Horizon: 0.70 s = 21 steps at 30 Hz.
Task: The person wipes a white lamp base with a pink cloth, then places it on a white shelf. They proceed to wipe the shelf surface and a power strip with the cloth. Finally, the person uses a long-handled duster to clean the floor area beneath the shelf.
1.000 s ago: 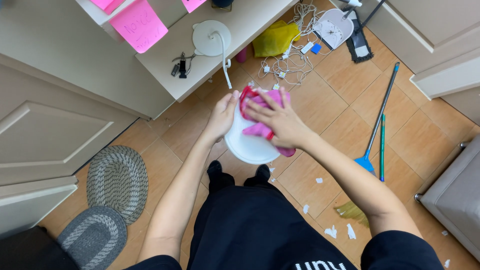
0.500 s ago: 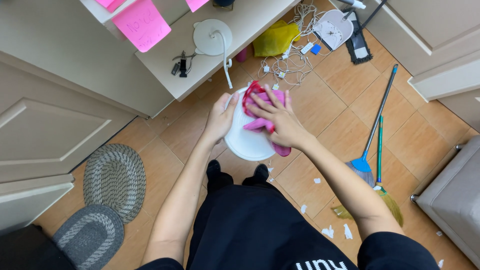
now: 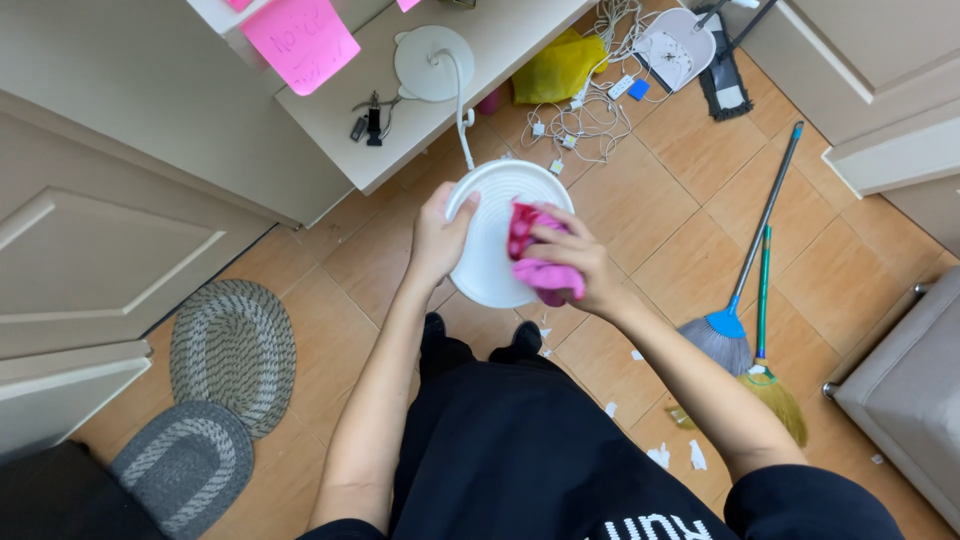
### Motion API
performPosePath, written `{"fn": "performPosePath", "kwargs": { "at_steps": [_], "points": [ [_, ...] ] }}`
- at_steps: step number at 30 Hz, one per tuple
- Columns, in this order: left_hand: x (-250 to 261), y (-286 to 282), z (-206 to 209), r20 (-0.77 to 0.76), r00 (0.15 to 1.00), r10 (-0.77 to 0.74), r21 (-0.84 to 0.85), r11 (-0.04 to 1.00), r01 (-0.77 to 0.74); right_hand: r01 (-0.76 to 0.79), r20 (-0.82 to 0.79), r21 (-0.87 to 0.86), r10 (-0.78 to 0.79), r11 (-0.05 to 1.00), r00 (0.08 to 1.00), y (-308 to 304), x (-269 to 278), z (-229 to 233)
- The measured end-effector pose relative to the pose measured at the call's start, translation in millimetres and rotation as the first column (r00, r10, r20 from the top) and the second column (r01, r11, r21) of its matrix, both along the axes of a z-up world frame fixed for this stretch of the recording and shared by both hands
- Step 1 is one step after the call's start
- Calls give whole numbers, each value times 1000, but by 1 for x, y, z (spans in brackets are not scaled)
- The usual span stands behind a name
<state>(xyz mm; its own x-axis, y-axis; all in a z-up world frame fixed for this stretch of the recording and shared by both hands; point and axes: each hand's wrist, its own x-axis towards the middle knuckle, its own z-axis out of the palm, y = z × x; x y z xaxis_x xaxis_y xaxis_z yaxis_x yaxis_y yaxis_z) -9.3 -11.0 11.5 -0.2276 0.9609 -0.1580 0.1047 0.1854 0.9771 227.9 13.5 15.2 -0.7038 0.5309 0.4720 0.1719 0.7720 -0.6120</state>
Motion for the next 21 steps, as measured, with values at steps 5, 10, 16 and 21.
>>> {"fn": "performPosePath", "kwargs": {
  "at_steps": [5,10,16,21],
  "points": [
    [-10,11,-8,86,988,128,-4,992,-128,199,-209,1,-194,980,958,6,12,7],
    [7,34,-6,176,979,101,72,991,-115,377,-193,-95,-389,921,901,14,21,26],
    [46,42,-11,245,969,15,-1,1000,-15,516,-156,-168,-539,840,828,-6,39,10],
    [62,41,-27,249,968,16,4,1000,-18,424,-222,-660,-699,621,679,-8,64,-14]
  ]
}}
